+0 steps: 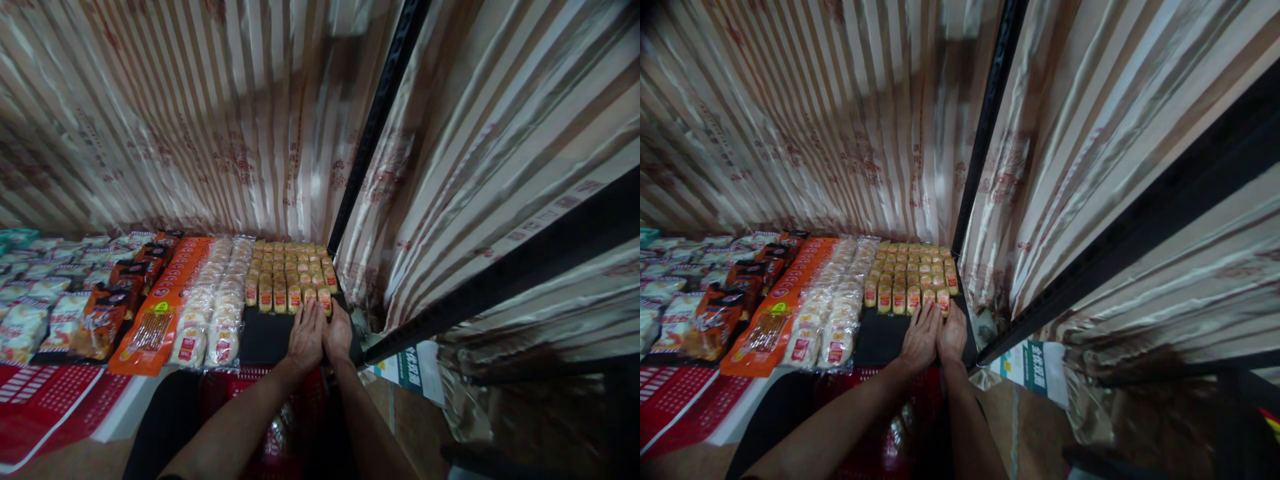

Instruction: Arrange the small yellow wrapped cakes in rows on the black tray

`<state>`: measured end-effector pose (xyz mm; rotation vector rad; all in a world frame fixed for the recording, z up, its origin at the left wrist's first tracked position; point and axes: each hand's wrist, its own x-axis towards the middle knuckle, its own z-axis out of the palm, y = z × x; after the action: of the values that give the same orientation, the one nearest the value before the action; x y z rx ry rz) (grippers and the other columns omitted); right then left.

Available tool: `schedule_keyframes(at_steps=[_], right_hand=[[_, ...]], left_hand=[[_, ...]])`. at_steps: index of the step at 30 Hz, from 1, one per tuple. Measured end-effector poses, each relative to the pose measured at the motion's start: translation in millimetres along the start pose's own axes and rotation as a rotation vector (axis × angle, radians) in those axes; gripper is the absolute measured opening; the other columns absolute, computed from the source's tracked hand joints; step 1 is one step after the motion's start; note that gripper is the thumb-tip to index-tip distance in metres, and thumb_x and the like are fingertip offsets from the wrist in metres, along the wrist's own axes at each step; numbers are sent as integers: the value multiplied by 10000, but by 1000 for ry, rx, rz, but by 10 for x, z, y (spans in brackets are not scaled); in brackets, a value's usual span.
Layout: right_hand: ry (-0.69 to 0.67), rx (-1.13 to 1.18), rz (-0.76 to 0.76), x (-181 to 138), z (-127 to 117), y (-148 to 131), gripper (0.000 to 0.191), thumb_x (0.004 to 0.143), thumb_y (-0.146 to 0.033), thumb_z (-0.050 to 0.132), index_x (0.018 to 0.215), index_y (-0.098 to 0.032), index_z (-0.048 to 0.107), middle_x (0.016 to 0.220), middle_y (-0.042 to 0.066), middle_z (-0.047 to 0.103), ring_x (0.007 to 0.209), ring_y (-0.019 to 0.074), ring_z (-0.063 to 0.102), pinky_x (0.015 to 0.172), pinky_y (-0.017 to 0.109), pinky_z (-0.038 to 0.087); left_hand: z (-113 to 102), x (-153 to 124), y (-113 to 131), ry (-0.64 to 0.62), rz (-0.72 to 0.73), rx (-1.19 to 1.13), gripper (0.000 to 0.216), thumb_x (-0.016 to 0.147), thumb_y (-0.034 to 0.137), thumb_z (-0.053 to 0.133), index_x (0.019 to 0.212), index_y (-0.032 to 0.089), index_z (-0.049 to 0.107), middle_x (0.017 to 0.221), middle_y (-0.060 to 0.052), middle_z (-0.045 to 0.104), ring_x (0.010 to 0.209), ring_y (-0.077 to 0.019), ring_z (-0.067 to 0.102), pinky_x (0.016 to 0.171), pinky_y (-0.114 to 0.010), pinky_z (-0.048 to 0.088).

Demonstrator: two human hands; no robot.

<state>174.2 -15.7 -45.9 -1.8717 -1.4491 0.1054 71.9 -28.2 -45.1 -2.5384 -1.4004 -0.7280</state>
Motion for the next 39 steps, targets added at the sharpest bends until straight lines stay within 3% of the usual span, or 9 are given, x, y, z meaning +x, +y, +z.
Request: schedule_keyframes(at_steps=[8,15,23,39], right_hand=[[-21,-103,-28,38,-42,-17,482,864,-339,401,1206,-29,541,1088,206,629,1005,265,555,913,387,433],[60,-8,-6,18,-12,-10,489,891,-399,342,1185,-65,545,1035,186,642,975,260,567,879,396,440],[164,34,42,141,-13,-28,540,894,-426,319,1255,-57,478,1187,219,585,1122,281,532,943,433,416],[111,29,164,399,57,-48,557,875,-395,314,1319,-79,430,1251,202,556,1096,288,559,894,397,436]], left_hand=[[-16,17,-15,-23,6,-24,483,921,178,342,1385,47,339,1415,-133,444,1391,-230,258,1131,-439,270],[-15,59,9,13,13,-48,485,930,207,346,1393,62,331,1400,-110,470,1395,-231,247,1130,-450,284],[36,149,12,17,28,-69,465,934,209,352,1385,94,353,1407,-99,465,1401,-222,230,1143,-453,256],[97,260,-90,30,20,-77,496,903,232,370,1384,112,381,1426,-84,443,1406,-231,221,1143,-467,242]])
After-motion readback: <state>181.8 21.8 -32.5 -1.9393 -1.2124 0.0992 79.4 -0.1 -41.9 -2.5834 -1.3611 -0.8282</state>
